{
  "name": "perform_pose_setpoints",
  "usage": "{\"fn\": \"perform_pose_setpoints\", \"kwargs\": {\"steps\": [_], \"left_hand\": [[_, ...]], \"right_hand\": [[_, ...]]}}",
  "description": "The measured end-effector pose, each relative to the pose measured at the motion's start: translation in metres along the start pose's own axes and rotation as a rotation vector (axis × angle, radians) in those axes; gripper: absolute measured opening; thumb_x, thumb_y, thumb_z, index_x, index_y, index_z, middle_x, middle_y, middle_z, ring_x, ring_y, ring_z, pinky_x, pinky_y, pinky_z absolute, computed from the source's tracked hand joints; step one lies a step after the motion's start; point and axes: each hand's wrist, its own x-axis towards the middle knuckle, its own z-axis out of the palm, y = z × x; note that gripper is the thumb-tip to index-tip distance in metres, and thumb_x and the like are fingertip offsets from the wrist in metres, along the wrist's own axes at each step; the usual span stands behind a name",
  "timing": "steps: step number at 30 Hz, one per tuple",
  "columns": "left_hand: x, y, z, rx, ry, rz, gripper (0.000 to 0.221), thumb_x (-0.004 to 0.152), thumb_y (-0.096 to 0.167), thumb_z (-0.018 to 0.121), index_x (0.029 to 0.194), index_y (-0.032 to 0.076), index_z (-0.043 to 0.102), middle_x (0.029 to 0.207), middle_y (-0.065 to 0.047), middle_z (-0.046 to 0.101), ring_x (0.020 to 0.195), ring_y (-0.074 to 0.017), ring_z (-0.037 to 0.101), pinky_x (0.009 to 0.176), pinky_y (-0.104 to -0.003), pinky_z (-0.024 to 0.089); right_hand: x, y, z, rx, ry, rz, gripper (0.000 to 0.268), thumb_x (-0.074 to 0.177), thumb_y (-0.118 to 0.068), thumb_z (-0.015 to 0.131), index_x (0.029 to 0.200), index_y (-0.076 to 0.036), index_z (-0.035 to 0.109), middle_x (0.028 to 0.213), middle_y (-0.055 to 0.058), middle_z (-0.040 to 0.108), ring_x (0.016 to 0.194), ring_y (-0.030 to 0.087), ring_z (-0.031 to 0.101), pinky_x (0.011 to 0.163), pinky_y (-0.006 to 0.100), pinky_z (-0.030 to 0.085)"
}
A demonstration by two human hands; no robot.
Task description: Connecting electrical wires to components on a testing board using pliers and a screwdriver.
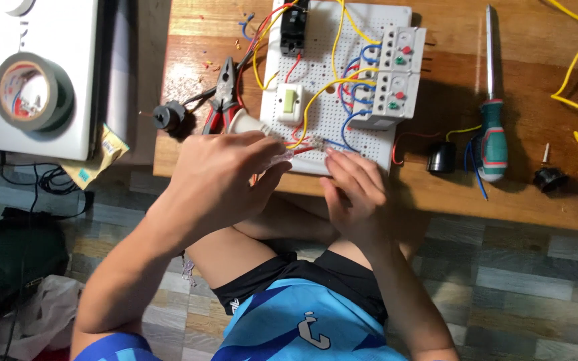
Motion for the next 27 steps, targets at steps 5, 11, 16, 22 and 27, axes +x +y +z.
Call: {"fn": "perform_pose_setpoints", "kwargs": {"steps": [5, 11, 16, 22, 27], "left_hand": [[0.025, -0.004, -0.001, 0.078, -0.092, 0.072, 0.005, 0.085, 0.011, 0.074, 0.087, 0.007, 0.071, 0.075, -0.006, 0.066, 0.054, -0.0213, 0.060, 0.042, -0.036, 0.041], [0.042, -0.006, -0.003, 0.126, -0.232, 0.097, 0.009, 0.088, 0.013, 0.067, 0.082, 0.006, 0.068, 0.078, -0.007, 0.070, 0.057, -0.0198, 0.062, 0.036, -0.036, 0.039], [0.053, -0.009, 0.000, 0.137, -0.362, 0.145, 0.008, 0.079, 0.011, 0.067, 0.072, 0.008, 0.070, 0.079, -0.008, 0.070, 0.051, -0.0188, 0.058, 0.038, -0.037, 0.042], [0.074, -0.005, 0.000, 0.152, -0.481, 0.187, 0.026, 0.085, 0.013, 0.066, 0.059, 0.015, 0.064, 0.056, -0.007, 0.062, 0.039, -0.0208, 0.051, 0.040, -0.040, 0.040], [0.082, 0.000, 0.000, 0.182, -0.459, 0.263, 0.021, 0.089, 0.008, 0.064, 0.068, 0.011, 0.067, 0.055, -0.007, 0.063, 0.035, -0.0148, 0.049, 0.036, -0.034, 0.038]], "right_hand": [[-0.006, 0.006, 0.003, -0.126, -0.085, 0.024, 0.040, 0.089, -0.005, 0.079, 0.127, -0.004, 0.066, 0.137, 0.009, 0.068, 0.121, 0.025, 0.063, 0.104, 0.038, 0.049], [-0.006, 0.007, 0.000, -0.248, -0.172, -0.013, 0.043, 0.093, -0.010, 0.080, 0.132, -0.009, 0.063, 0.142, 0.004, 0.065, 0.118, 0.018, 0.063, 0.102, 0.037, 0.042], [-0.007, 0.009, 0.003, -0.256, -0.191, -0.024, 0.047, 0.096, -0.012, 0.081, 0.136, -0.012, 0.057, 0.144, 0.003, 0.064, 0.115, 0.016, 0.062, 0.100, 0.038, 0.043], [-0.006, 0.007, 0.003, -0.192, -0.126, -0.016, 0.036, 0.082, 0.001, 0.083, 0.117, 0.002, 0.073, 0.132, 0.012, 0.068, 0.111, 0.026, 0.066, 0.102, 0.044, 0.047], [-0.009, 0.012, 0.003, -0.210, -0.138, -0.020, 0.022, 0.081, 0.002, 0.079, 0.102, 0.004, 0.074, 0.113, 0.014, 0.072, 0.107, 0.024, 0.058, 0.098, 0.042, 0.043]]}}
